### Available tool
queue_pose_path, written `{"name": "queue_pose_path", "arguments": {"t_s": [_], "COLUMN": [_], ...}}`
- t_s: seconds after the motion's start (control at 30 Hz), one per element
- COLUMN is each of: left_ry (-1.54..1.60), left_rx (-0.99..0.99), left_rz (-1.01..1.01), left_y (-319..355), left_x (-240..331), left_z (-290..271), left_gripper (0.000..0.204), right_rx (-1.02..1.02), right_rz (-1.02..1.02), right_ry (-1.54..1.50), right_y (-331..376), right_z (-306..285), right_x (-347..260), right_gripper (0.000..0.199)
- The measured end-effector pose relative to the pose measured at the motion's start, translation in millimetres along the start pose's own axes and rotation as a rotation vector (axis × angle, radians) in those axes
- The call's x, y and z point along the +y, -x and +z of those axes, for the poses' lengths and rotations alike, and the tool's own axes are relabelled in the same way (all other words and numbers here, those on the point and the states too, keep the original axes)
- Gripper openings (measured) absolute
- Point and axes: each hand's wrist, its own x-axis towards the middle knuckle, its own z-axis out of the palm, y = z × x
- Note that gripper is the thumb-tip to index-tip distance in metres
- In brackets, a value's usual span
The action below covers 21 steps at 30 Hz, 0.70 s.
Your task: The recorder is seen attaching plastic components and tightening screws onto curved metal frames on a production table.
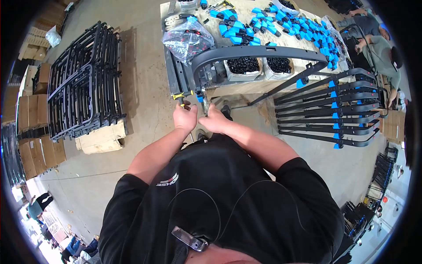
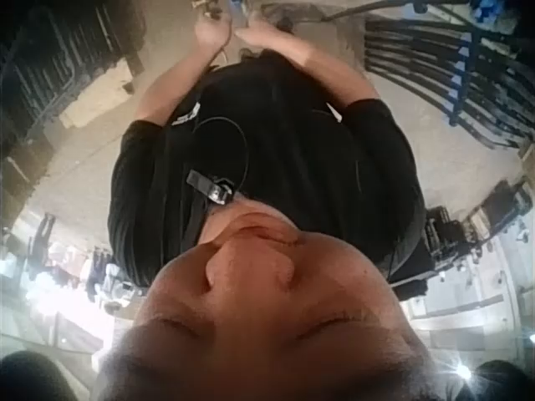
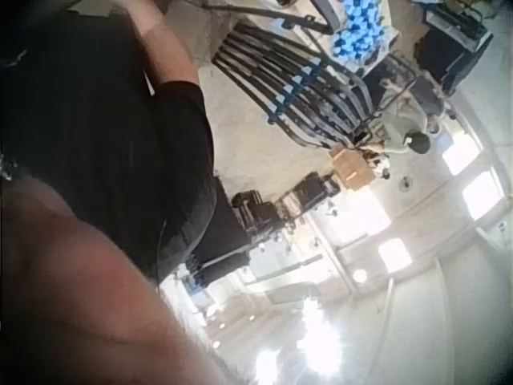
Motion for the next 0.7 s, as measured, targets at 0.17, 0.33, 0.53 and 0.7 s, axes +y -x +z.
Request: {"name": "queue_pose_path", "arguments": {"t_s": [0.17,0.33,0.53,0.7], "left_ry": [-0.012,0.131,0.848,0.792], "left_rx": [0.107,0.037,-0.206,0.219], "left_rz": [0.096,0.164,-0.277,-0.262], "left_y": [-16,-20,-26,-37], "left_x": [-9,-24,9,-12], "left_z": [18,17,-11,-30], "left_gripper": [0.026,0.024,0.023,0.023], "right_rx": [0.007,0.021,0.371,0.279], "right_rz": [0.010,0.062,0.070,0.153], "right_ry": [-0.003,-0.347,-0.886,-0.843], "right_y": [0,-14,-19,19], "right_z": [1,1,-20,-79], "right_x": [0,6,32,99], "right_gripper": [0.083,0.060,0.017,0.015]}}
